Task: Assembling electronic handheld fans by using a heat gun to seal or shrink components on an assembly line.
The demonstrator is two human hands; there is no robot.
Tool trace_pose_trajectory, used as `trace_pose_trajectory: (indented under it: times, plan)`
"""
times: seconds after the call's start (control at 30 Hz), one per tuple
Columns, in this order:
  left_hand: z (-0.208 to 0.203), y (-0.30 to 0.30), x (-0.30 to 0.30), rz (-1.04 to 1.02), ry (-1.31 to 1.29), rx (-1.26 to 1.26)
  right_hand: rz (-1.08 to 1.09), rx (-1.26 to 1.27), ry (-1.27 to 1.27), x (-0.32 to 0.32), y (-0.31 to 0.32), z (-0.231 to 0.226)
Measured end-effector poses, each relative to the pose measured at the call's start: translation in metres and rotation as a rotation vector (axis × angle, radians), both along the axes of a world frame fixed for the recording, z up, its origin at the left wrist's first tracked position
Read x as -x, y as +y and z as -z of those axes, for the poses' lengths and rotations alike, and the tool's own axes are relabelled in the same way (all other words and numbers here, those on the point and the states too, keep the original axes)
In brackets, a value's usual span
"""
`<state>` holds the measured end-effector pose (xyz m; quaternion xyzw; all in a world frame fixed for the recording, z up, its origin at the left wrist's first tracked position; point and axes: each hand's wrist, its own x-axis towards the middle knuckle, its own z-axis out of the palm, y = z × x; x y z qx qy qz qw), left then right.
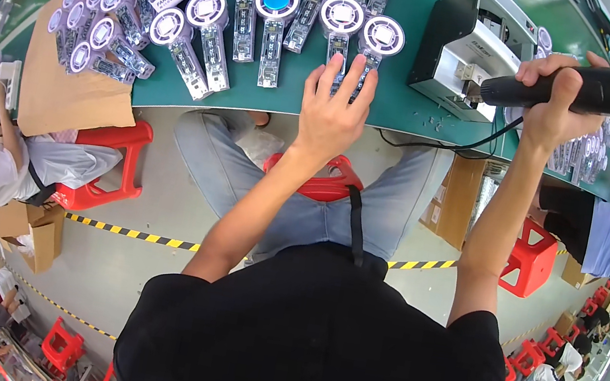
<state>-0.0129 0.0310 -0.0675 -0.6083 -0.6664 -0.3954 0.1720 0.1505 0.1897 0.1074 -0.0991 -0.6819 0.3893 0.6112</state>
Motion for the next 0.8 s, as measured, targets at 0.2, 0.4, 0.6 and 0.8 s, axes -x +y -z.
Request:
trace_pose_trajectory:
  times: [0.2,0.4,0.6,0.8]
  plan:
    - [0.001,0.000,-0.002,-0.028,0.044,0.000,-0.081,0.085,0.006,0.002,0.010,0.001]
    - [0.002,0.000,-0.006,-0.046,0.040,-0.008,-0.119,0.341,0.038,0.002,0.009,0.003]
    - [0.010,0.007,-0.013,-0.120,0.124,-0.070,-0.308,0.211,0.169,0.036,-0.009,0.010]
    - [0.013,0.007,-0.010,-0.133,0.151,-0.084,-0.356,0.092,0.070,0.076,-0.014,0.029]
